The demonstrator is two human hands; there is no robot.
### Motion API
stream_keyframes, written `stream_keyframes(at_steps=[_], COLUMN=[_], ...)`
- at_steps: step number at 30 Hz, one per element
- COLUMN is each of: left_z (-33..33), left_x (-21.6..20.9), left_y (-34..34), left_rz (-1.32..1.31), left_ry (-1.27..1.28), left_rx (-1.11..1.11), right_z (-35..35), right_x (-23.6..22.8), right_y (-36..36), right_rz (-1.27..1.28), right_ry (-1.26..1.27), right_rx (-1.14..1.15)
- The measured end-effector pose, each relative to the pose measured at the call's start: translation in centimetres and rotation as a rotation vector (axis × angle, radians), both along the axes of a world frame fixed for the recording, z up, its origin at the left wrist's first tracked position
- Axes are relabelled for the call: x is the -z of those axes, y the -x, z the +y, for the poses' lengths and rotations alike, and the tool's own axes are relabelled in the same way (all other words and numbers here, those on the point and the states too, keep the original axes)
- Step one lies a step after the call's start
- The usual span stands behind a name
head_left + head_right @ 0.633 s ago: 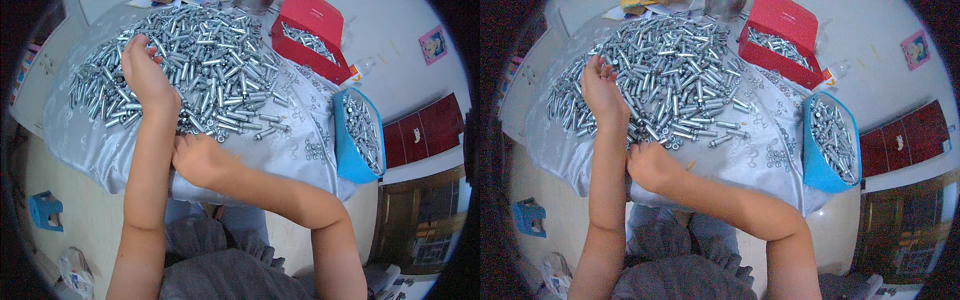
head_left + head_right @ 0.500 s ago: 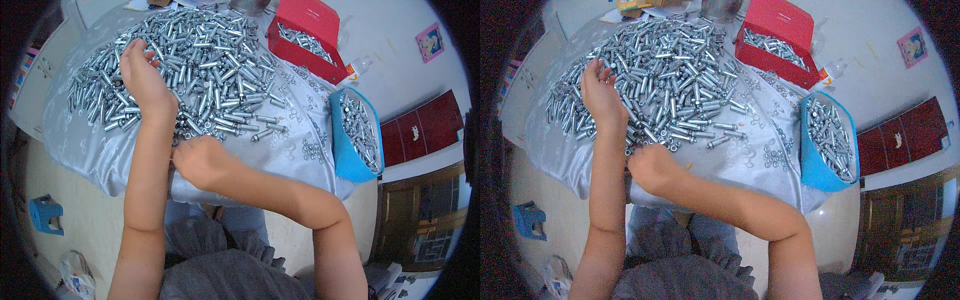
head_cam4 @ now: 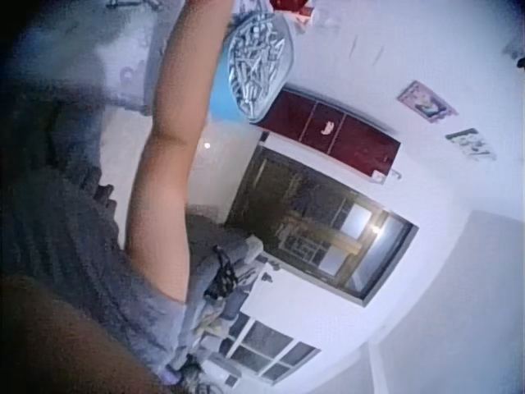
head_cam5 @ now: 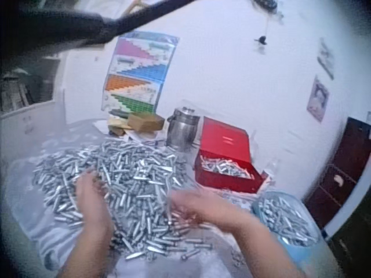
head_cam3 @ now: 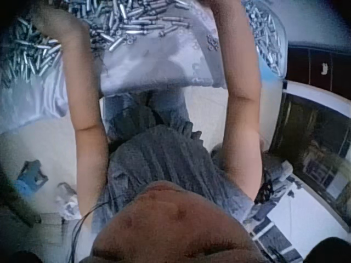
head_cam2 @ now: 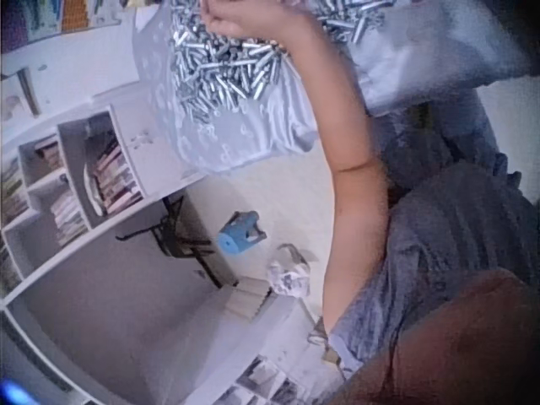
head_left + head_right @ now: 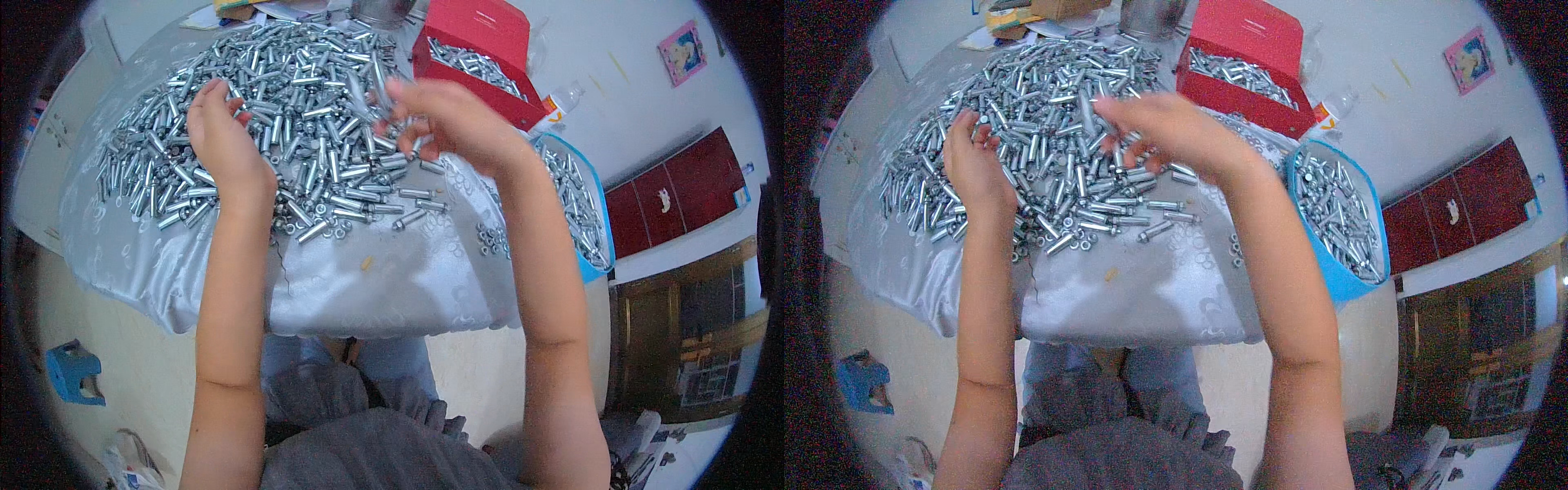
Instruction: The person repeatedly picks up metal bolts and washers from a large pile on a table. They thread the washers onto the bolts by hand and place the assembled fasteners into a blue container. The process is continuous and repetitive throughout the clip.
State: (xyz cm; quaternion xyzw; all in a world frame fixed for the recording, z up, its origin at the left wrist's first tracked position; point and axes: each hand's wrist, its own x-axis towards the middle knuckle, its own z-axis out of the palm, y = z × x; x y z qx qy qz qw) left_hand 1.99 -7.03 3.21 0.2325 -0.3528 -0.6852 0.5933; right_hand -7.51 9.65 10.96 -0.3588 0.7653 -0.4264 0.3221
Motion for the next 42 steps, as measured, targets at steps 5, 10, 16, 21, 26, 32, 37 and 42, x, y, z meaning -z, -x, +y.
stream_keyframes(at_steps=[5,10,16,21,26,32,37,42], left_z=[0.0,-0.5,-1.2,-2.1,-4.5,-3.3,-1.9,-2.4], left_x=[0.2,0.6,1.0,1.5,4.1,4.3,3.2,3.6], left_y=[0.1,0.1,0.6,0.9,1.2,-0.5,-0.2,0.6], left_rz=[-0.010,0.027,-0.092,-0.409,-1.115,-1.632,-1.705,-1.710], left_ry=[0.052,0.021,0.052,0.176,0.941,1.222,1.181,1.093], left_rx=[-0.020,-0.019,-0.039,0.148,-0.037,0.064,0.081,0.128], right_z=[1.9,6.2,6.6,6.8,7.2,7.5,8.0,7.9], right_x=[1.5,6.8,9.5,12.6,12.9,12.4,12.5,12.6], right_y=[2.2,3.3,3.1,3.0,3.6,3.4,3.3,3.3], right_rz=[0.403,0.672,0.871,0.995,1.008,0.942,0.922,0.897], right_ry=[-0.033,-0.342,-0.327,-0.124,-0.014,-0.008,-0.010,-0.036], right_rx=[-0.012,0.010,0.247,0.380,0.367,0.337,0.333,0.333])
